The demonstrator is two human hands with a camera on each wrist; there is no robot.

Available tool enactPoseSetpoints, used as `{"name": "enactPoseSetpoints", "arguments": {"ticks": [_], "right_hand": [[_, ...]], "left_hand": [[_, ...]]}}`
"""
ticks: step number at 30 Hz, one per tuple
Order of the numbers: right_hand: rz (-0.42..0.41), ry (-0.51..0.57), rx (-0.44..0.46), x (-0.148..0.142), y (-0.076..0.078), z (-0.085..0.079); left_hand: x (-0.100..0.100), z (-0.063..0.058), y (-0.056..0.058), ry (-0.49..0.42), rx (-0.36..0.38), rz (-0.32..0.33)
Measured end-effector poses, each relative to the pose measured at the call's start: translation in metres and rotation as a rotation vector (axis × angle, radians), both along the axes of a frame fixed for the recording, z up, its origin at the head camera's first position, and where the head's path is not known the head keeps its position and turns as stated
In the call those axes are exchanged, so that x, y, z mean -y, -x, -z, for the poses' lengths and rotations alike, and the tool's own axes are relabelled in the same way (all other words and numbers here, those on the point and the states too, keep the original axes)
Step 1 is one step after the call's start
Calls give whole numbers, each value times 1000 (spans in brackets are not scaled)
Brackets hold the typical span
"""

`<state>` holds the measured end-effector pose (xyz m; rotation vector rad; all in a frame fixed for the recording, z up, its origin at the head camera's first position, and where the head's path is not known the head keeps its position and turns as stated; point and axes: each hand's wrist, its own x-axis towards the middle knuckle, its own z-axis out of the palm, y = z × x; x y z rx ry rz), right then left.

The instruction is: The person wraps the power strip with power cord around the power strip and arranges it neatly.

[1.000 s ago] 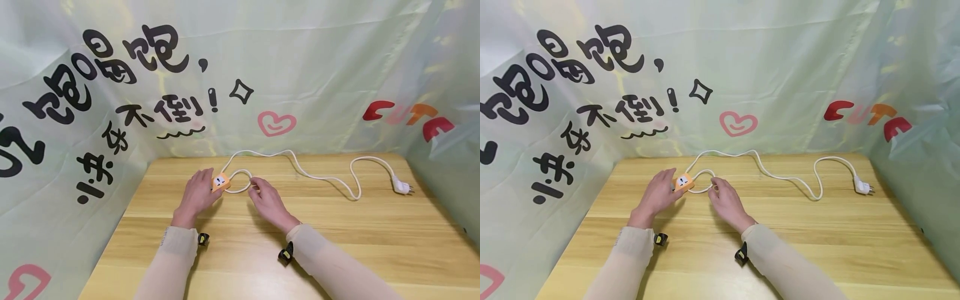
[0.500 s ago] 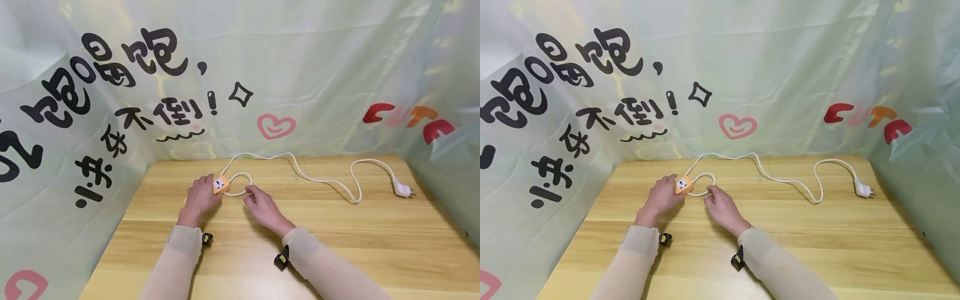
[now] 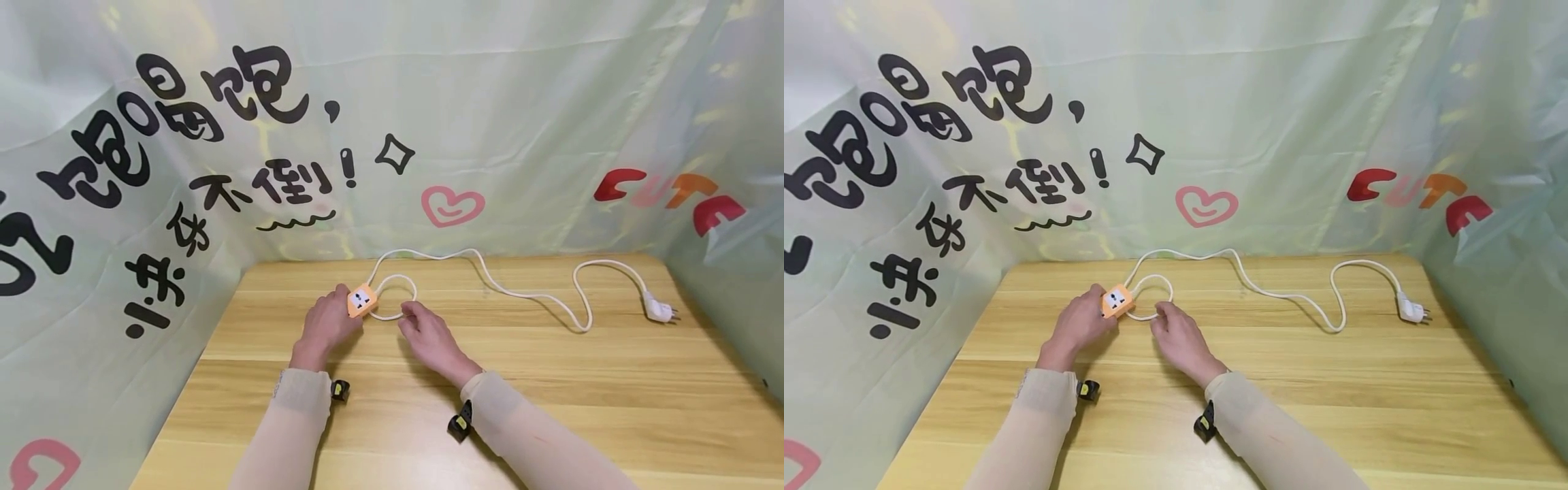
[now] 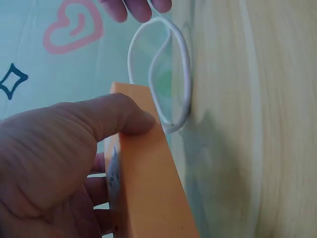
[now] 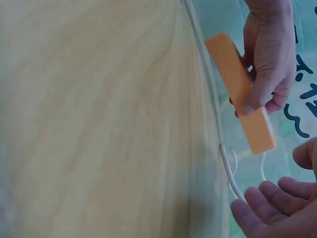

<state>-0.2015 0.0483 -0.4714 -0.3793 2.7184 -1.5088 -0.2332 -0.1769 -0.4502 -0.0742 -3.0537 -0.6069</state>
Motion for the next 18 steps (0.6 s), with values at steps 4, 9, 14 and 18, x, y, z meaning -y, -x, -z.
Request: {"name": "enactPoseSetpoints", "arguments": {"ticks": [4, 9, 14, 18], "right_hand": [[49, 54, -10, -2, 0, -3], [104, 127, -44, -7, 0, -11], [170, 210, -98, -17, 2, -21], [243, 285, -131, -27, 5, -34]], "left_hand": [[-5, -6, -6, -58, -17, -19], [-17, -19, -13, -155, -28, -22], [-30, -31, -24, -280, -18, 38], [-36, -35, -32, -374, 16, 128]]}}
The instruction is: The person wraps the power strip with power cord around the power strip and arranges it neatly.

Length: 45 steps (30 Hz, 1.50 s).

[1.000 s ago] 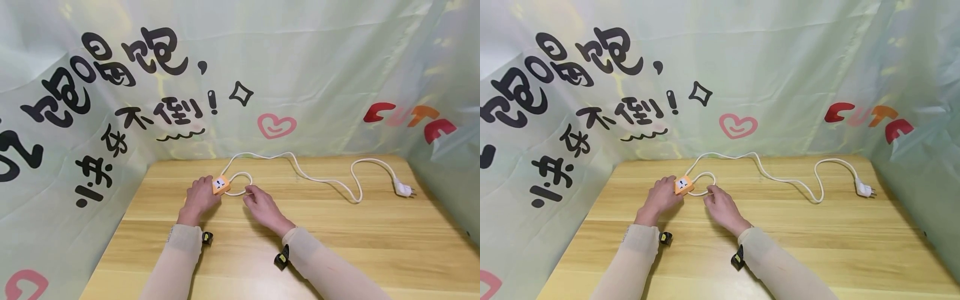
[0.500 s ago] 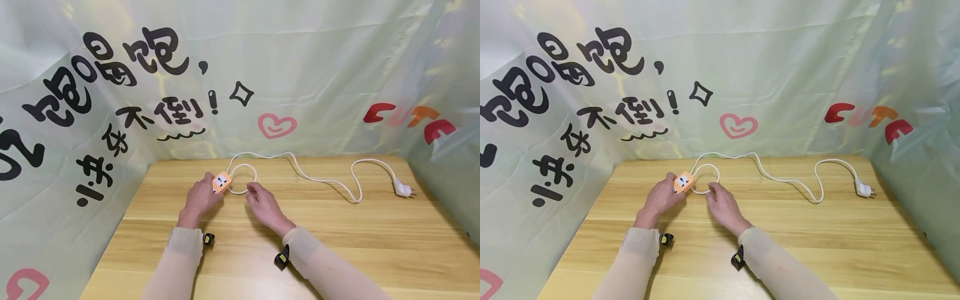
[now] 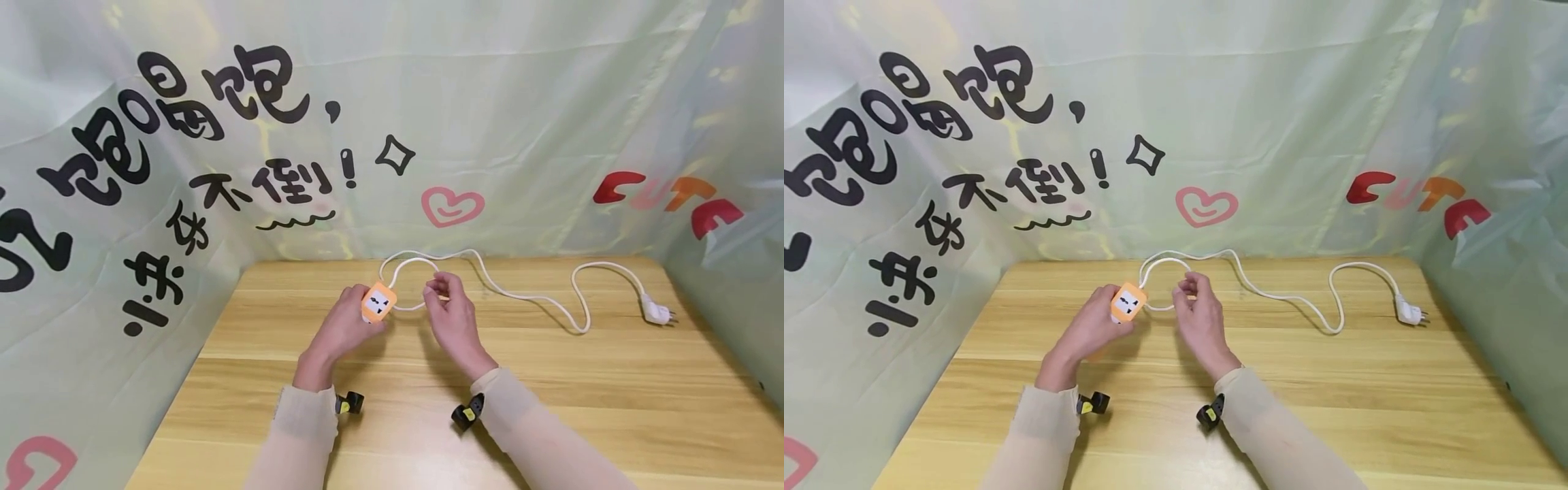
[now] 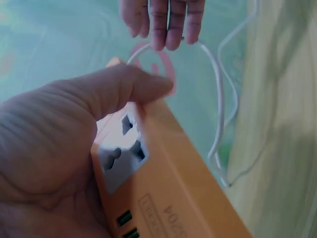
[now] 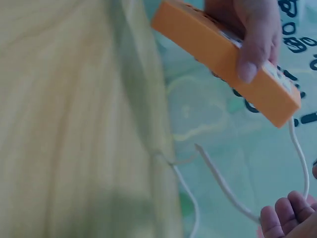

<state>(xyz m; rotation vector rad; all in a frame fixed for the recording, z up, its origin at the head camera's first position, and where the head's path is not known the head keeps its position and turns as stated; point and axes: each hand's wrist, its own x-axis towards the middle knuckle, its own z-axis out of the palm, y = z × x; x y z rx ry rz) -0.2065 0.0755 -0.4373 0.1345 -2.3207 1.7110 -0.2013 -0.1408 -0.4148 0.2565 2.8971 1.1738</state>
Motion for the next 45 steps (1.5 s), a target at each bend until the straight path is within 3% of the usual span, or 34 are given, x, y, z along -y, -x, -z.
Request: {"name": "enactPoseSetpoints", "arguments": {"ticks": [4, 10, 14, 19, 22, 25, 29, 34, 38, 45], "right_hand": [[49, 39, -54, -7, 2, -11], [67, -36, -175, -14, -1, -25], [121, -91, -254, -23, -3, -33], [94, -110, -216, -39, -4, -42], [11, -21, -119, -47, -5, -48], [-93, 191, -20, -55, -6, -55], [-205, 376, 1, -64, -11, -64], [-162, 114, -108, -75, -20, -73], [-169, -118, -117, -80, -25, -79], [-185, -439, -52, -91, -25, -81]], "left_hand": [[-4, -5, -8, -80, 35, 94], [-9, -20, -18, -159, 89, 209], [-11, -29, -24, -256, 134, 322], [-10, -35, -31, -361, 176, 448], [-7, -37, -33, -397, 189, 455], [-5, -39, -35, -400, 185, 433], [-1, -42, -35, -364, 164, 420], [3, -38, -32, -194, 120, 351], [6, -34, -30, -45, 114, 300], [13, -35, -35, -18, 121, 438]]}}
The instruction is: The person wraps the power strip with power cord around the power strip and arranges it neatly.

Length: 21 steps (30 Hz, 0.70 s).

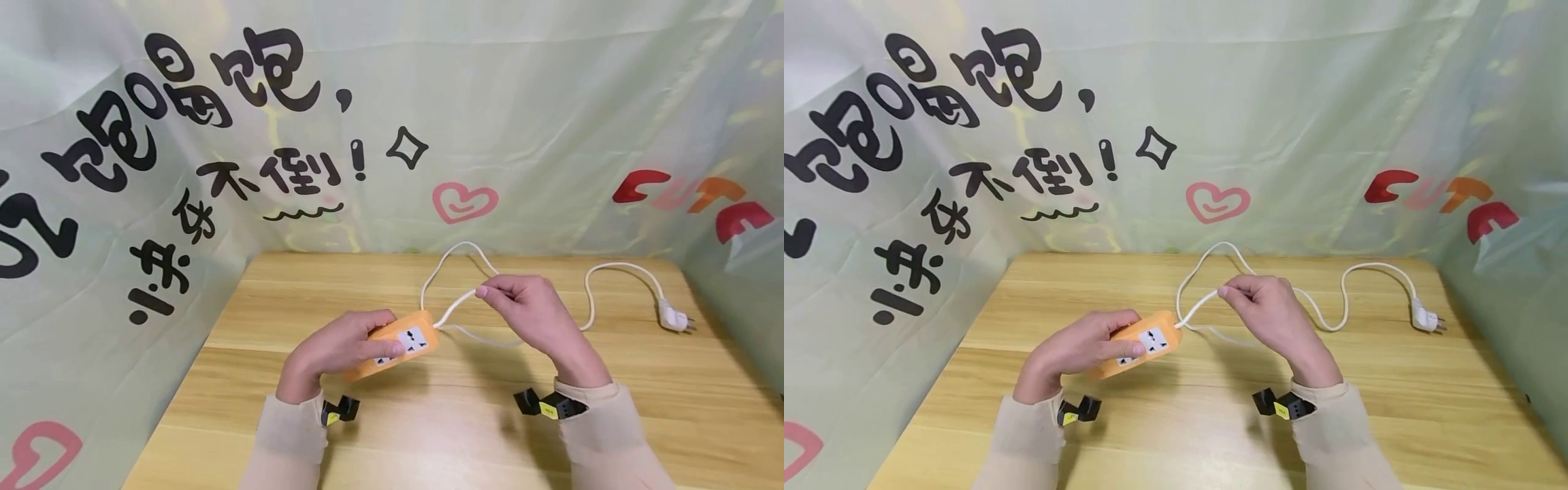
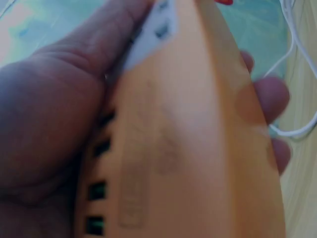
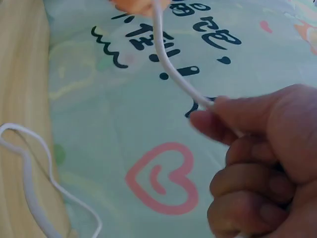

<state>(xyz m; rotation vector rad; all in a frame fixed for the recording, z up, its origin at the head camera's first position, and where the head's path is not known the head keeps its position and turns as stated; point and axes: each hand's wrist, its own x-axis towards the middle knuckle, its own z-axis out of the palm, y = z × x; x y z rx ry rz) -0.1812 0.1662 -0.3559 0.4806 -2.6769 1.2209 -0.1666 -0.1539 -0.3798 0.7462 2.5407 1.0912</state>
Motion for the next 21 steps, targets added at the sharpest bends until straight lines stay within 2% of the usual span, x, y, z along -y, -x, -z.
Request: {"name": "enactPoseSetpoints", "arguments": {"ticks": [6, 10, 12, 16, 19, 21], "right_hand": [[-80, -228, 26, 1, 7, 14], [-160, -298, 43, 19, 2, 20], [-189, -302, 51, 29, -3, 18], [-203, -285, 22, 46, -17, 13], [-192, -270, -47, 55, -27, 11], [-184, -269, -124, 60, -32, 12]], "left_hand": [[-21, -4, -6, 34, 3, 126], [-37, 0, -10, 99, -38, 223], [-42, 2, -11, 127, -75, 245], [-46, 4, -12, 193, -161, 213], [-46, 6, -12, 223, -207, 142], [-46, 7, -11, 222, -220, 87]]}}
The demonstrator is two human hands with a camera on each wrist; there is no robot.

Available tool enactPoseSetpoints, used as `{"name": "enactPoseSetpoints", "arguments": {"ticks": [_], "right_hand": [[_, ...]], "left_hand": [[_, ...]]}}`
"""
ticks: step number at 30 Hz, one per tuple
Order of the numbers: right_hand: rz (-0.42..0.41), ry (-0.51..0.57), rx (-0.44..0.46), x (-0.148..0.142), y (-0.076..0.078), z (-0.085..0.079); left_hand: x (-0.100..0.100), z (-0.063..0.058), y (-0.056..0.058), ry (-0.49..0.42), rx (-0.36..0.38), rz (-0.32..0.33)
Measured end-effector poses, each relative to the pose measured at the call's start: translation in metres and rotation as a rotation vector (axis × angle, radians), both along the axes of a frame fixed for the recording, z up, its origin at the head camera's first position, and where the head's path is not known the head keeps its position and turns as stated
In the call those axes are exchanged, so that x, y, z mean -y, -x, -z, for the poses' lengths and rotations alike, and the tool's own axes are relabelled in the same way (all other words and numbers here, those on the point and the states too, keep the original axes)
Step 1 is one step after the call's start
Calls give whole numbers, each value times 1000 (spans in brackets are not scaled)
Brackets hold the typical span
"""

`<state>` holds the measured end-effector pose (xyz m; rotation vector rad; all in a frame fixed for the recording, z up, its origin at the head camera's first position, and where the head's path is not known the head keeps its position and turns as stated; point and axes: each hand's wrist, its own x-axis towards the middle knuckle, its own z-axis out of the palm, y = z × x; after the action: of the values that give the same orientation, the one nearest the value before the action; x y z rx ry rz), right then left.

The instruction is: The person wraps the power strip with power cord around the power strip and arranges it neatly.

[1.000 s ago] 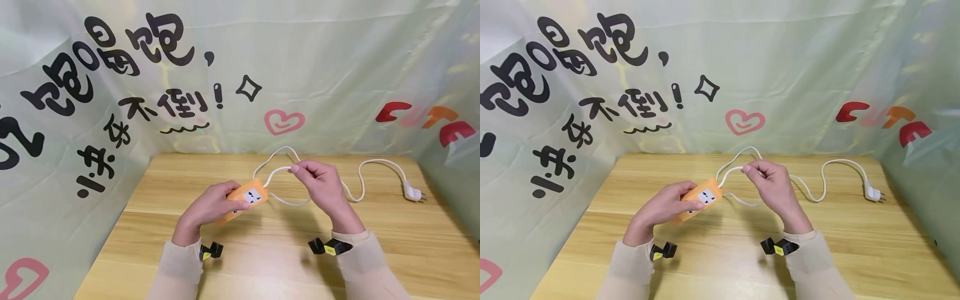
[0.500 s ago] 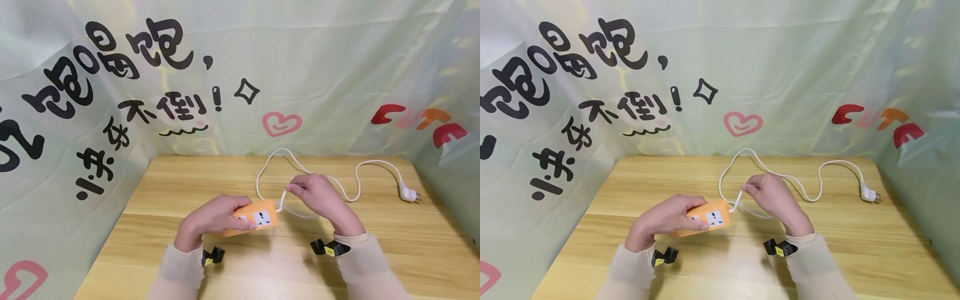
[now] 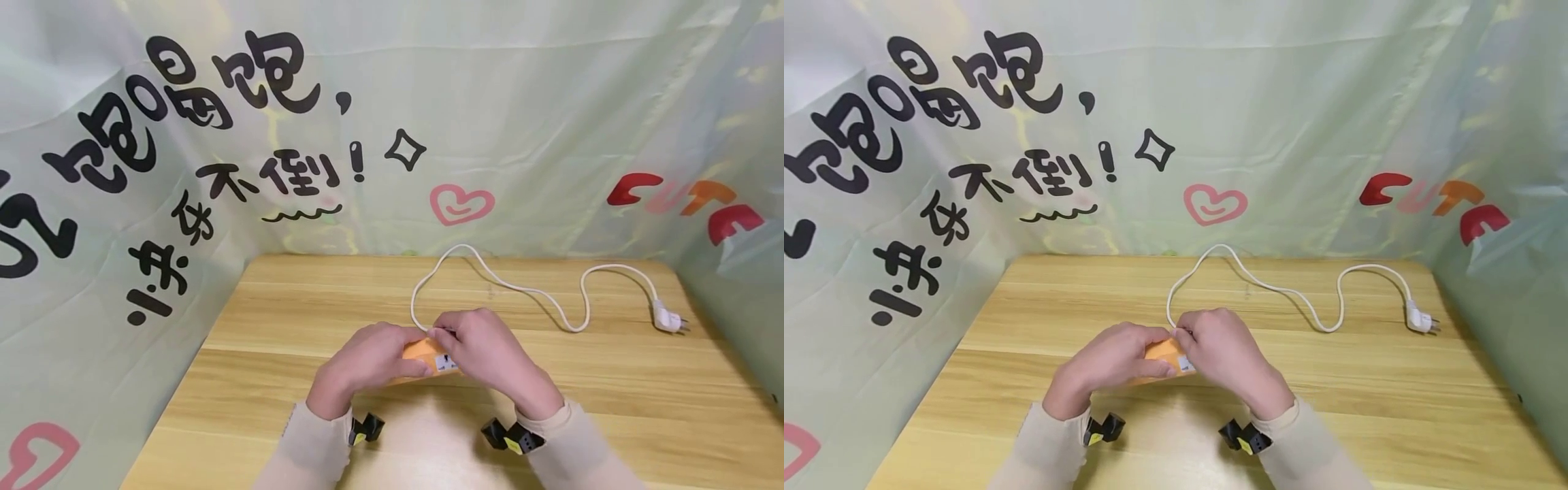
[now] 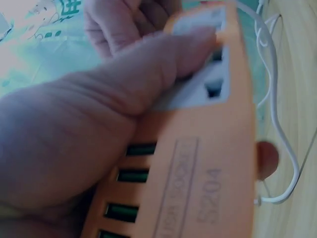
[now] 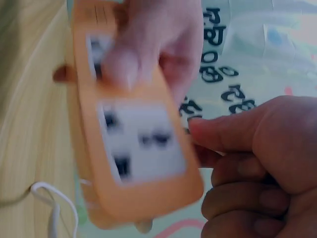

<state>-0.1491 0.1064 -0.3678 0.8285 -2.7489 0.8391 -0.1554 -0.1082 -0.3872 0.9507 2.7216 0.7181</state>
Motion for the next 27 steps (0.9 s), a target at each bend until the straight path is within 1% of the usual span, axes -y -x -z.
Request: {"name": "enactPoseSetpoints", "arguments": {"ticks": [3, 5, 7, 9, 11, 13, 15, 19, 24, 27], "right_hand": [[-22, 16, -115, 7, -6, 2], [-51, 29, -200, 10, -8, 4], [-83, 52, -266, 11, -9, 5], [-114, 81, -330, 11, -10, 6], [-139, 109, -387, 11, -10, 7], [-162, 143, -434, 11, -10, 8], [-174, 176, -477, 11, -9, 9], [-181, 264, -518, 12, -8, 10], [-153, 386, -492, 13, -6, 11], [-152, 441, -477, 13, -6, 11]], "left_hand": [[3, -1, 2, -32, -16, -91], [6, -2, 3, -78, -7, -152], [9, -4, 4, -137, 9, -202], [11, -6, 4, -213, 42, -238], [13, -7, 5, -279, 73, -260], [14, -9, 5, -324, 96, -282], [14, -9, 5, -351, 107, -302], [15, -11, 6, -389, 121, -344], [14, -12, 6, -447, 147, -402], [15, -13, 7, -486, 160, -412]]}}
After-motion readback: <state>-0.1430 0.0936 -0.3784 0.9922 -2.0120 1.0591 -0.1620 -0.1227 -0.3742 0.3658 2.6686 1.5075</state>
